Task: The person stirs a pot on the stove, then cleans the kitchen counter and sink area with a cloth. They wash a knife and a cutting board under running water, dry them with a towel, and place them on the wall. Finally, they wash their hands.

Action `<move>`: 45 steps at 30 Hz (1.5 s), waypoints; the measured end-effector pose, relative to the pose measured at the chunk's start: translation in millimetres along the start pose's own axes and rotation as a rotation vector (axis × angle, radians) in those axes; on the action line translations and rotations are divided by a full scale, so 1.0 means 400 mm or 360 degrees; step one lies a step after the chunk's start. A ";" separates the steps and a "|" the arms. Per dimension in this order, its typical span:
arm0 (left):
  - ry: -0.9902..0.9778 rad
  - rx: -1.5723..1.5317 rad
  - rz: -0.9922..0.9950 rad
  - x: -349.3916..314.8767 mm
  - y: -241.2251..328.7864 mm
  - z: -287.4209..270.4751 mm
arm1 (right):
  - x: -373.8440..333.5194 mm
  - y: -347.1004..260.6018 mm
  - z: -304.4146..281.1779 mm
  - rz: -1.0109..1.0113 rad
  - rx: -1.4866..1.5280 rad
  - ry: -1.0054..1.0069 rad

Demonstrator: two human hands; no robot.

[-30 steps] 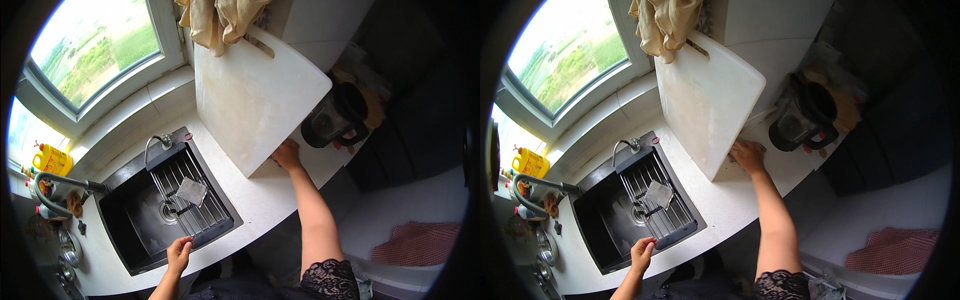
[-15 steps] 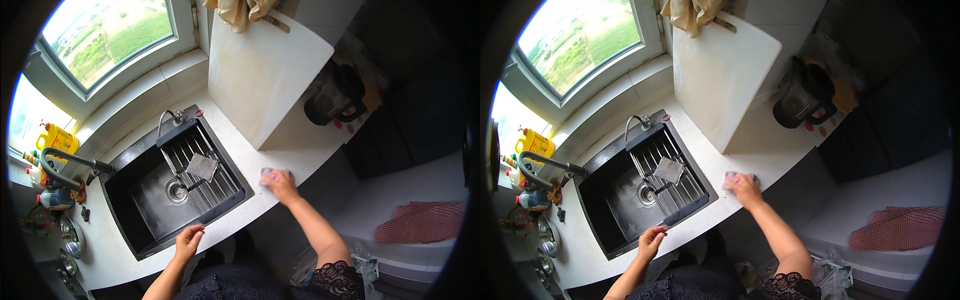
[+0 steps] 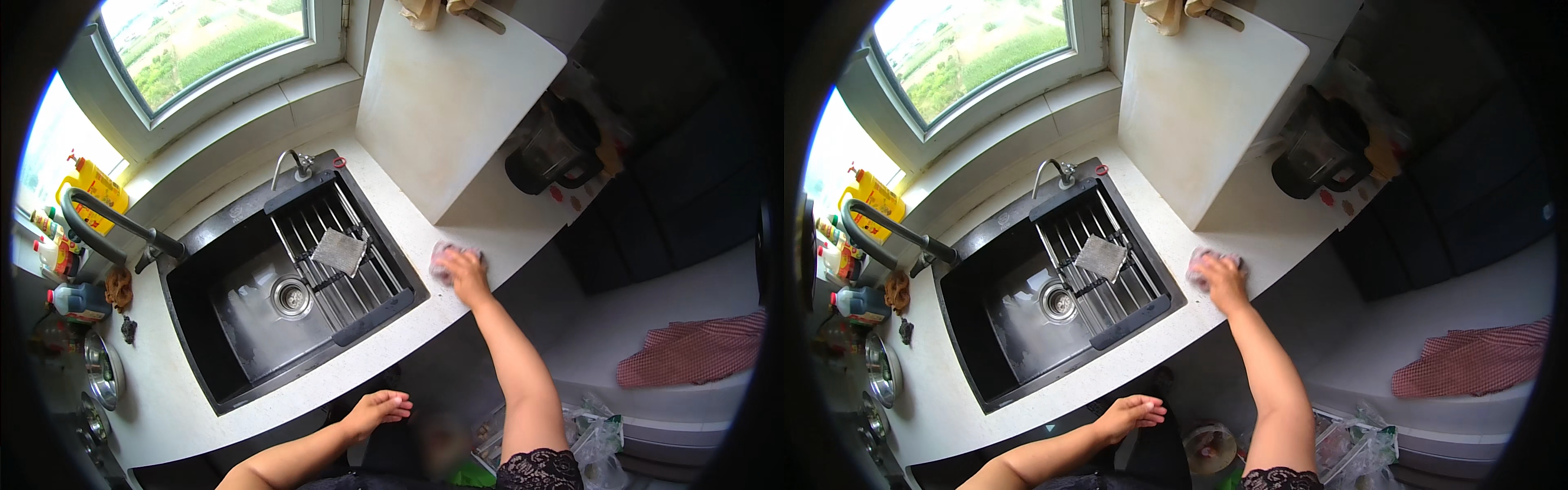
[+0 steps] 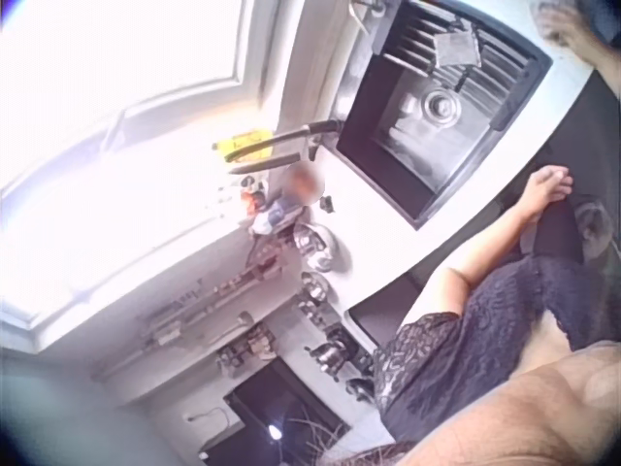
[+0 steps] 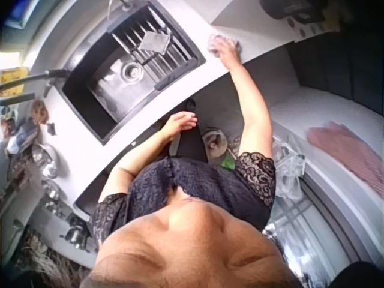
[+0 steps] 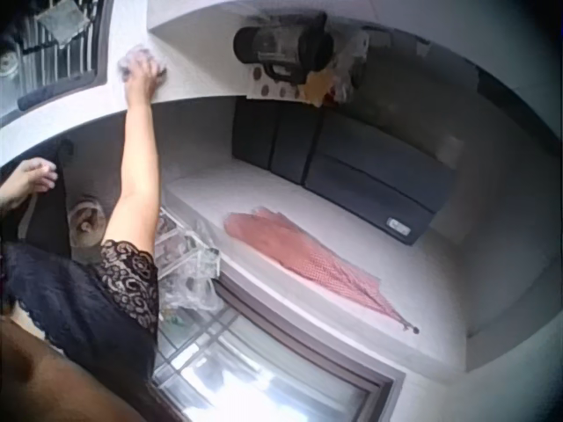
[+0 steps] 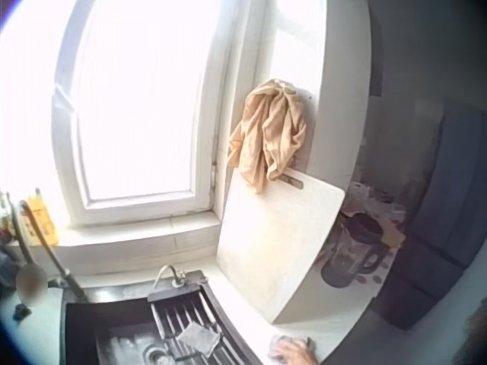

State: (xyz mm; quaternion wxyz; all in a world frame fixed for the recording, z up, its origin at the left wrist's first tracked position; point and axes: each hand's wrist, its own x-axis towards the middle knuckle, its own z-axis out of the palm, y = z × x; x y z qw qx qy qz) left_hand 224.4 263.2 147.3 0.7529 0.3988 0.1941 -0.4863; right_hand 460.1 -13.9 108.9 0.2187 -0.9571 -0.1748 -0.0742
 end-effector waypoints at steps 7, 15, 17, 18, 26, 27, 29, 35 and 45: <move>0.0098 -0.1140 -0.0205 0.292 -0.048 0.042 | 0.066 -0.040 -0.115 -0.0146 0.0477 -0.0085; -0.0183 -0.1900 0.0239 0.494 -0.017 0.112 | -0.064 -0.077 -0.014 -0.0306 0.0208 -0.0001; -0.0224 -0.1918 0.0410 0.480 -0.013 0.123 | -0.155 -0.133 -0.032 -0.0313 0.0101 -0.0061; -0.0229 -0.2016 0.0424 0.476 -0.011 0.123 | -0.191 -0.159 -0.048 -0.0268 0.0193 -0.0098; -0.0205 -0.1905 0.0370 0.434 -0.079 0.027 | -0.236 -0.230 -0.126 -0.0089 0.0638 0.0173; -0.0115 -0.1794 0.0291 0.433 -0.093 0.014 | -0.199 -0.220 -0.140 0.0015 0.0559 0.0139; -0.0082 -0.1772 0.0302 0.420 -0.101 0.002 | -0.144 -0.184 -0.114 0.0110 0.0395 0.0097; 0.0066 -0.1417 0.0253 0.365 -0.099 -0.034 | -0.220 -0.284 0.001 0.0393 -0.0049 0.0035; -0.0088 -0.0488 -0.0179 0.343 -0.362 0.046 | -0.882 -0.371 -0.097 0.1230 0.1277 0.0970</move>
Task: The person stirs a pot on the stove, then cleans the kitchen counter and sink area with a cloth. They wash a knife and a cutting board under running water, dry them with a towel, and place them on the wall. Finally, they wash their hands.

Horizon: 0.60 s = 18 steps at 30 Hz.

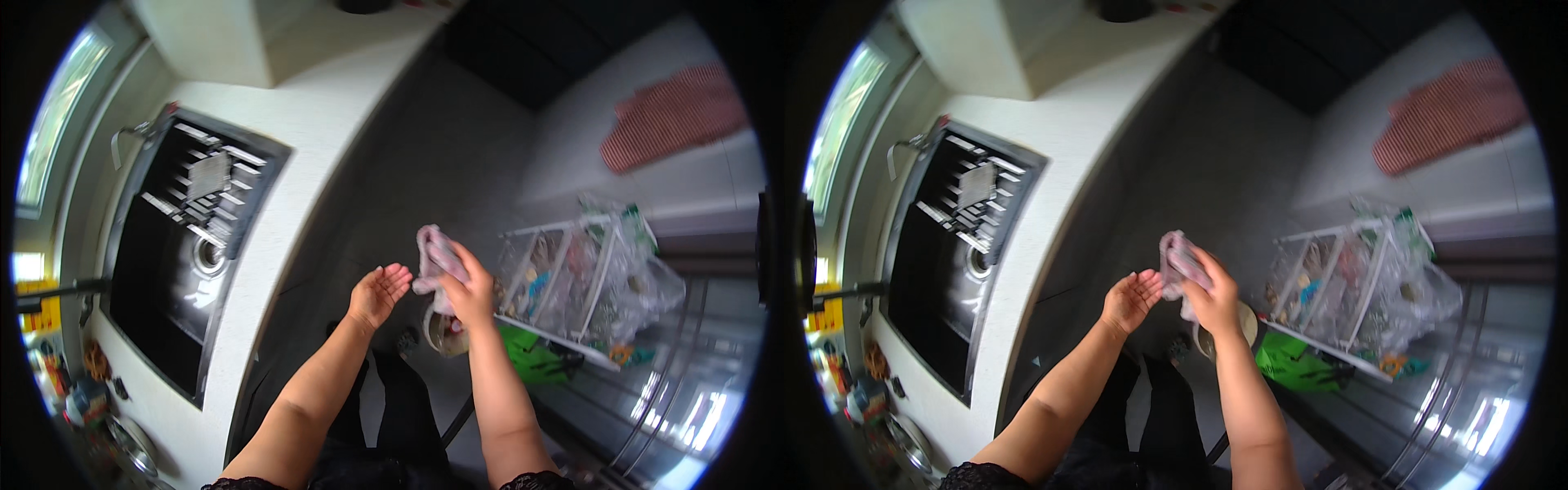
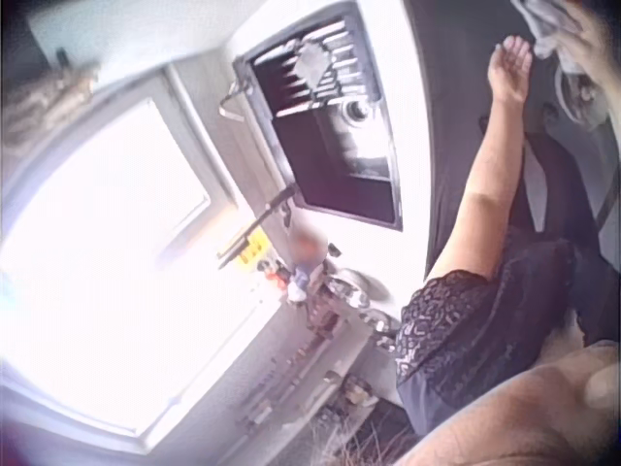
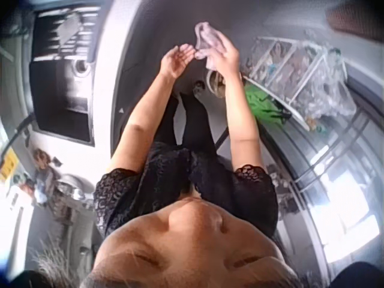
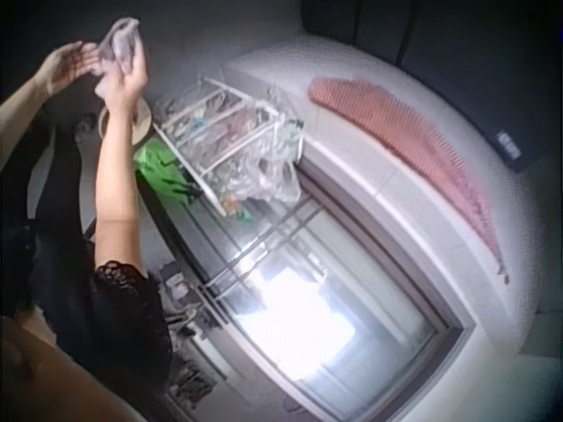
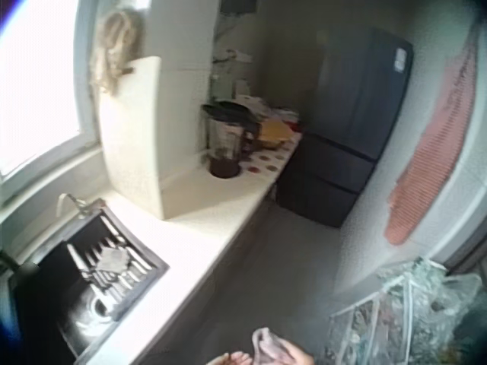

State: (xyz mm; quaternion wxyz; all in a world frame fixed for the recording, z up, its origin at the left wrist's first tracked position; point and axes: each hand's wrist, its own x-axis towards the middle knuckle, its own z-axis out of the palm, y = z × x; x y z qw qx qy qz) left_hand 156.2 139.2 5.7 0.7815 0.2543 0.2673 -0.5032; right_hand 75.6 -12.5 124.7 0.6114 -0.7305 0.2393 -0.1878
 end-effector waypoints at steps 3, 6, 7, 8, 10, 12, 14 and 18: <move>-0.0053 0.0036 -0.0305 0.024 -0.215 0.011 | -0.244 0.147 -0.210 0.0221 -0.0038 0.0197; -0.0174 0.0073 -0.0607 0.068 -0.438 0.017 | -0.451 0.268 -0.263 0.0486 0.0091 0.0236; -0.0240 0.0223 -0.0662 0.105 -0.513 -0.016 | -0.487 0.319 -0.257 0.0468 0.0048 0.0231; -0.0307 0.0383 -0.0702 0.139 -0.580 -0.053 | -0.512 0.371 -0.272 0.0307 -0.0126 0.0170; -0.0228 0.0283 -0.0821 0.205 -0.691 -0.147 | -0.559 0.528 -0.301 0.0339 -0.0298 0.0325; 0.0095 0.0289 -0.0790 0.253 -0.778 -0.196 | -0.584 0.684 -0.346 0.0433 -0.0428 0.0389; 0.0066 0.0342 -0.0602 0.306 -0.847 -0.243 | -0.609 0.828 -0.367 0.0656 -0.0464 0.0473; 0.0217 0.0723 -0.0745 0.349 -0.904 -0.263 | -0.664 1.093 -0.418 0.1084 -0.0147 0.0853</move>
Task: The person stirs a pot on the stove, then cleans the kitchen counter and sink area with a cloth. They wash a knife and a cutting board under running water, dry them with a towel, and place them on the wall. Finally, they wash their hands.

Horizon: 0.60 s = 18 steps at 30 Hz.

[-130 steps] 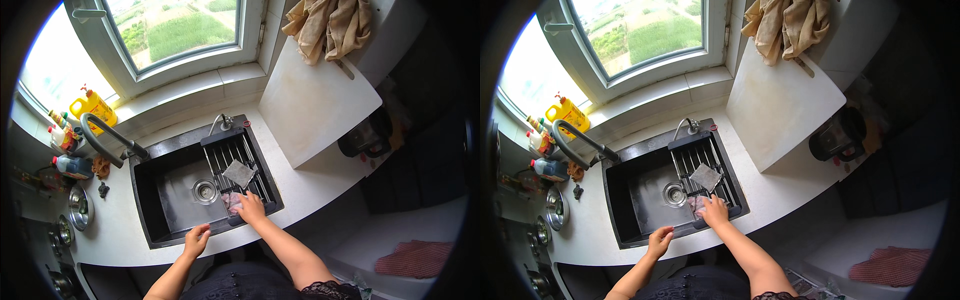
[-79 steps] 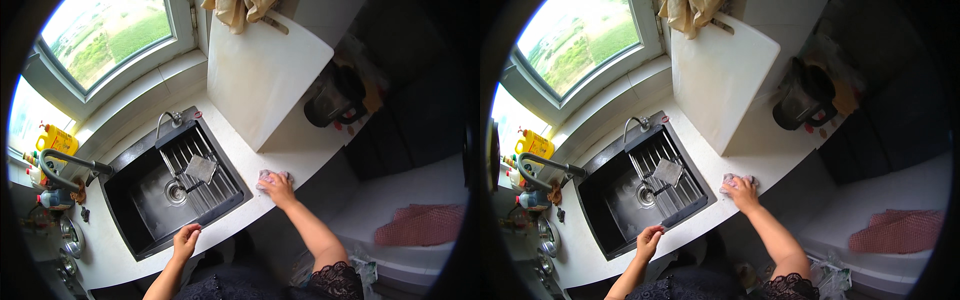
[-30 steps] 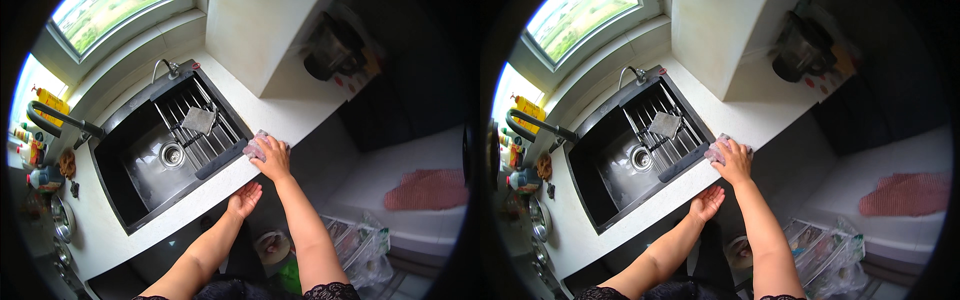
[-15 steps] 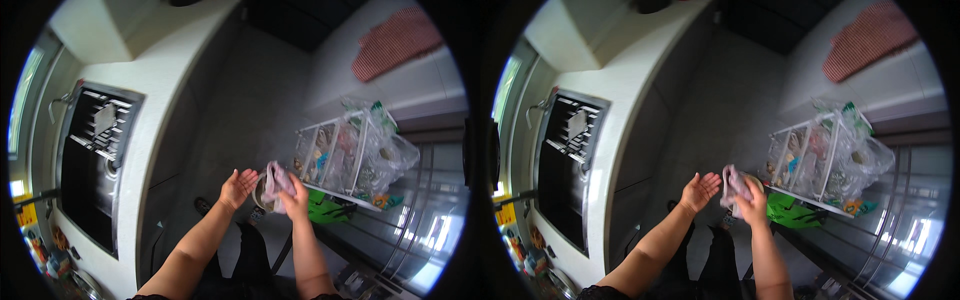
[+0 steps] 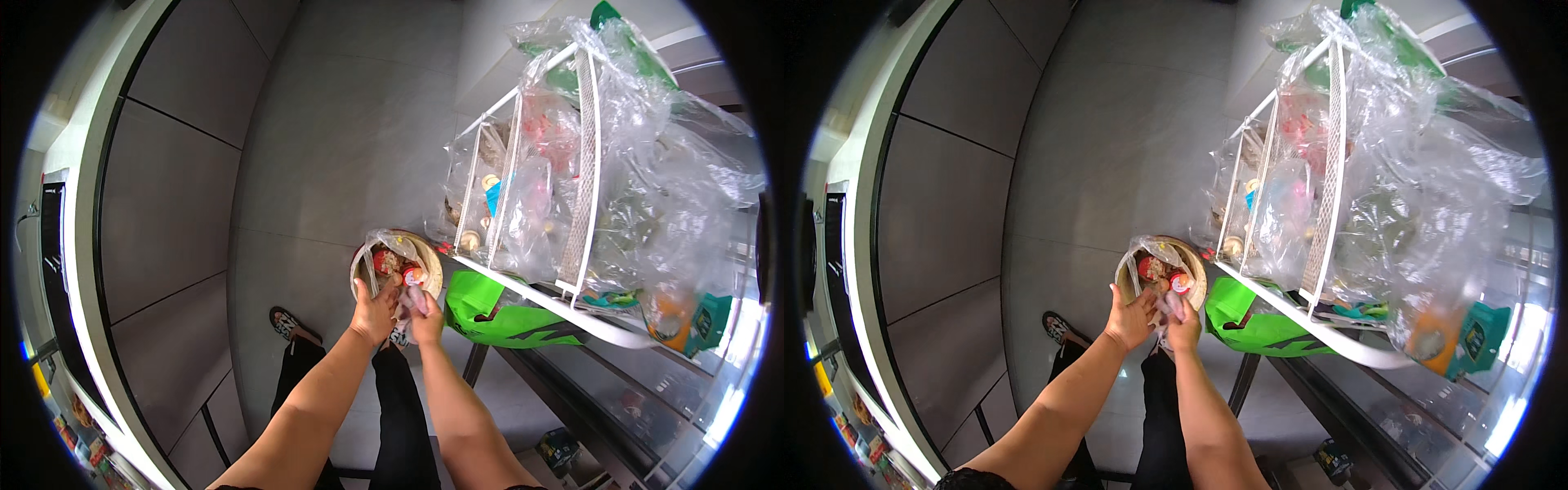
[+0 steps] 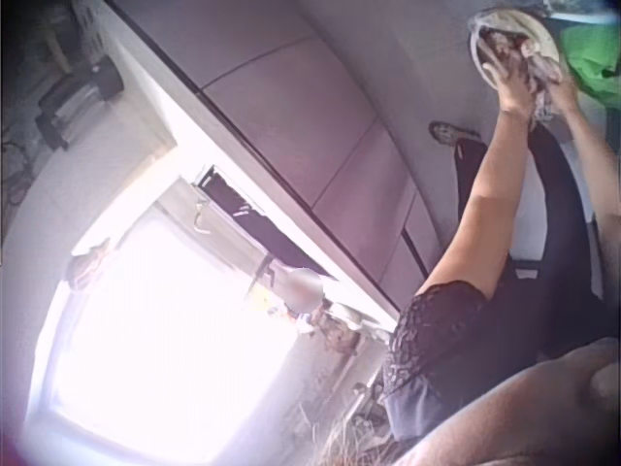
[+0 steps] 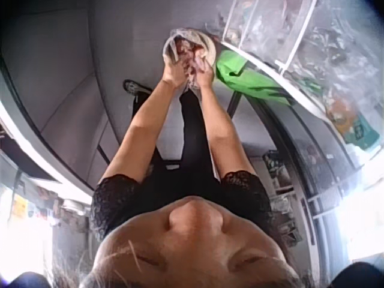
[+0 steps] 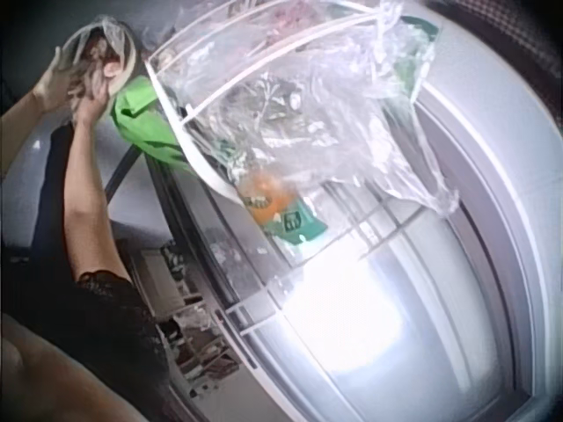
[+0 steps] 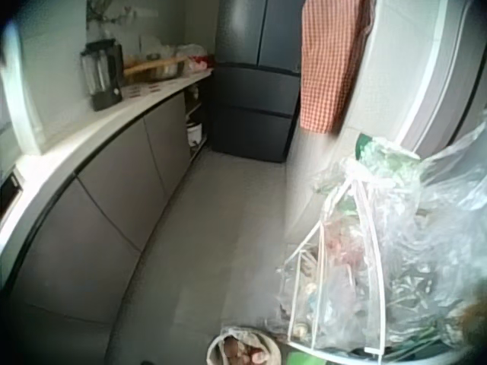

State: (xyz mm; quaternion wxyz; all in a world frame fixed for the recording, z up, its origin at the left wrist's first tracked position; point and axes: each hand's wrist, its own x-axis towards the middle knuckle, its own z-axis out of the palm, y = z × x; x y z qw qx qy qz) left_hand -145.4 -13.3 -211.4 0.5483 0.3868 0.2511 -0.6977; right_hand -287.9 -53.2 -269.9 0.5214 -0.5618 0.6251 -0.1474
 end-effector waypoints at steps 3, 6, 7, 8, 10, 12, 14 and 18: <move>0.0146 -0.0004 0.0089 0.036 -0.013 -0.034 | 0.004 0.023 -0.008 0.0010 0.0298 -0.0206; -0.0102 -0.0254 0.0046 0.049 -0.022 -0.035 | -0.026 0.041 -0.009 -0.0199 0.0171 -0.0376; -0.0282 -0.0367 0.0090 0.063 -0.033 -0.035 | -0.032 0.029 -0.007 -0.0172 -0.0018 -0.0340; -0.0268 -0.0274 0.0084 0.063 -0.045 -0.043 | -0.038 0.006 -0.007 -0.0149 -0.0206 -0.0303; -0.0258 -0.0070 0.0063 0.052 -0.052 -0.031 | -0.008 0.023 -0.018 0.0148 0.0108 -0.0144; -0.0029 -0.0048 0.0079 0.000 -0.032 0.025 | -0.002 -0.013 -0.041 0.0169 0.0291 -0.0205; 0.0027 -0.0016 0.0237 -0.021 -0.024 0.005 | -0.056 -0.061 -0.025 -0.0256 0.0205 -0.0225; -0.0131 -0.0165 0.0189 -0.127 -0.006 0.042 | -0.118 -0.166 -0.027 -0.0387 -0.0068 -0.0310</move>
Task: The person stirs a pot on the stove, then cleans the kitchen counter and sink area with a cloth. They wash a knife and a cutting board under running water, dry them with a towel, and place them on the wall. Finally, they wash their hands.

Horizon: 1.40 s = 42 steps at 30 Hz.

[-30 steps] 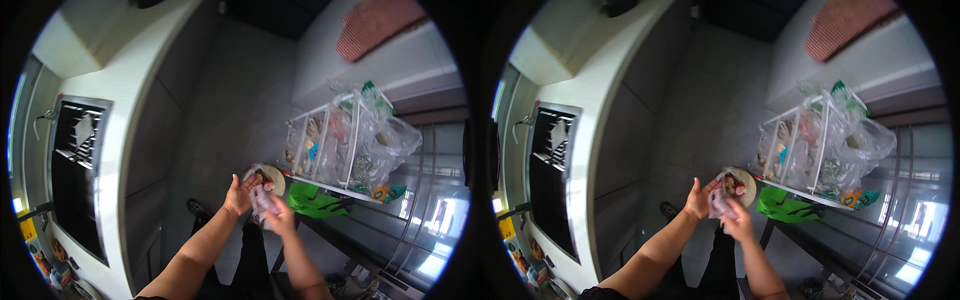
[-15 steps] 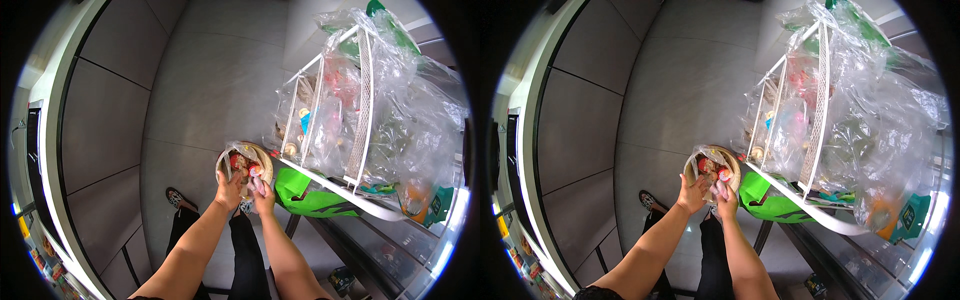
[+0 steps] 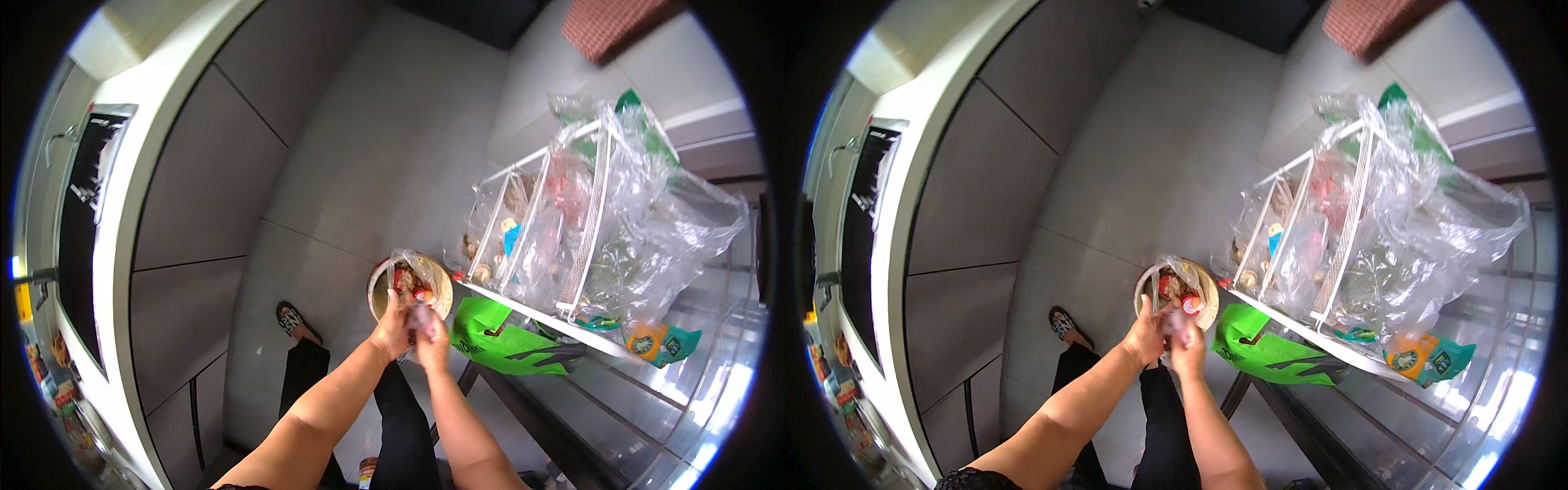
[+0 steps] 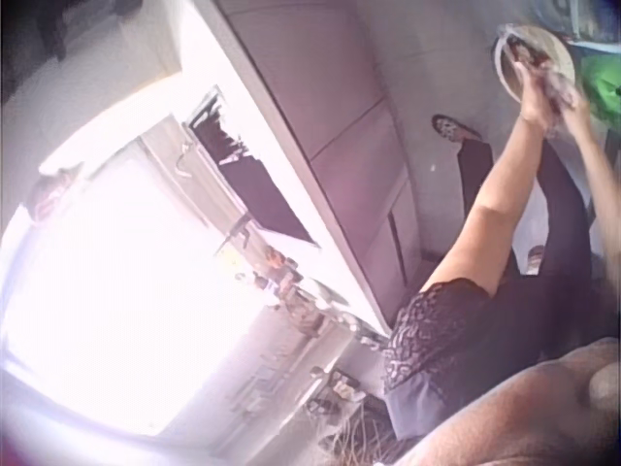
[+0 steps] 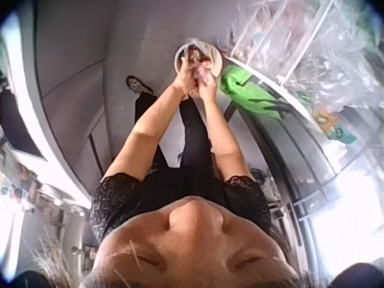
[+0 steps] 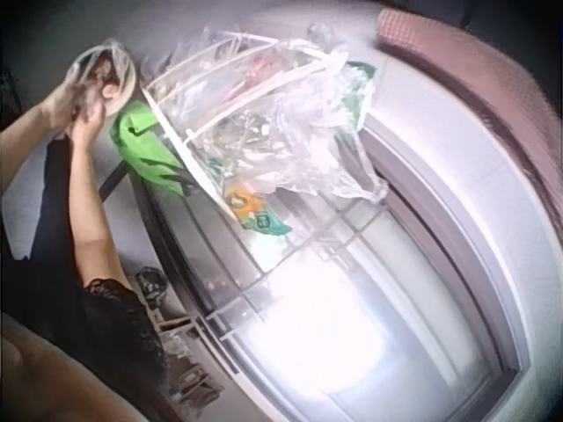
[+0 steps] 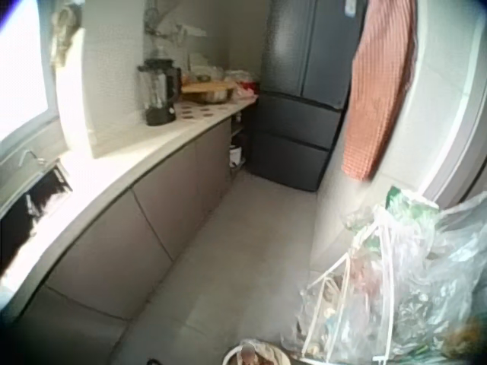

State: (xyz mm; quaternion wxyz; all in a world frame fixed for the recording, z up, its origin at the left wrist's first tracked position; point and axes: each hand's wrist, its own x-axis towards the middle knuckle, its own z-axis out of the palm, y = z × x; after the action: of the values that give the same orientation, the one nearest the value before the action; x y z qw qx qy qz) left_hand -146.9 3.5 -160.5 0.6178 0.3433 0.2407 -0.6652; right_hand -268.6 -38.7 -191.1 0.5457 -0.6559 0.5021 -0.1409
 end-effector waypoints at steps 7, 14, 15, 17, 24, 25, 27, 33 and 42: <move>-0.0120 -0.0129 0.0292 -0.350 0.166 0.042 | -0.077 -0.432 0.054 -0.0461 0.0124 -0.0277; -0.0424 -0.0673 0.0860 -0.841 0.370 -0.134 | -0.174 -0.866 0.364 -0.1009 -0.0109 -0.0569; -0.0369 -0.0792 0.0967 -0.899 0.387 -0.200 | -0.182 -0.961 0.437 -0.1254 -0.0176 -0.0657; -0.0174 -0.1068 0.1111 -1.003 0.424 -0.317 | -0.205 -1.142 0.588 -0.1561 -0.0250 -0.0818; 0.0191 -0.2066 0.1146 -1.140 0.468 -0.589 | -0.287 -1.203 1.070 -0.1918 -0.1417 -0.0349; 0.0201 -0.2144 0.1151 -1.166 0.471 -0.592 | -0.335 -1.180 1.089 -0.1964 -0.1410 -0.0383; 0.0195 -0.2207 0.1166 -1.207 0.458 -0.597 | -0.449 -1.134 1.095 -0.2074 -0.1378 -0.0516; 0.0123 -0.2314 0.1226 -1.312 0.381 -0.627 | -0.751 -1.046 1.130 -0.2272 -0.1215 -0.0986; 0.0520 -0.2222 0.1321 -1.449 0.187 -0.691 | -0.834 -1.025 1.158 -0.3125 -0.0397 -0.2051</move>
State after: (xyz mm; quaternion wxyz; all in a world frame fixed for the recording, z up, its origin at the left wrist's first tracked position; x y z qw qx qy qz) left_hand -28.4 580.8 105.0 0.8415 0.0341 0.5388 -0.0224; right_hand 125.6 457.3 112.7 0.2883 -0.7599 -0.5751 -0.0932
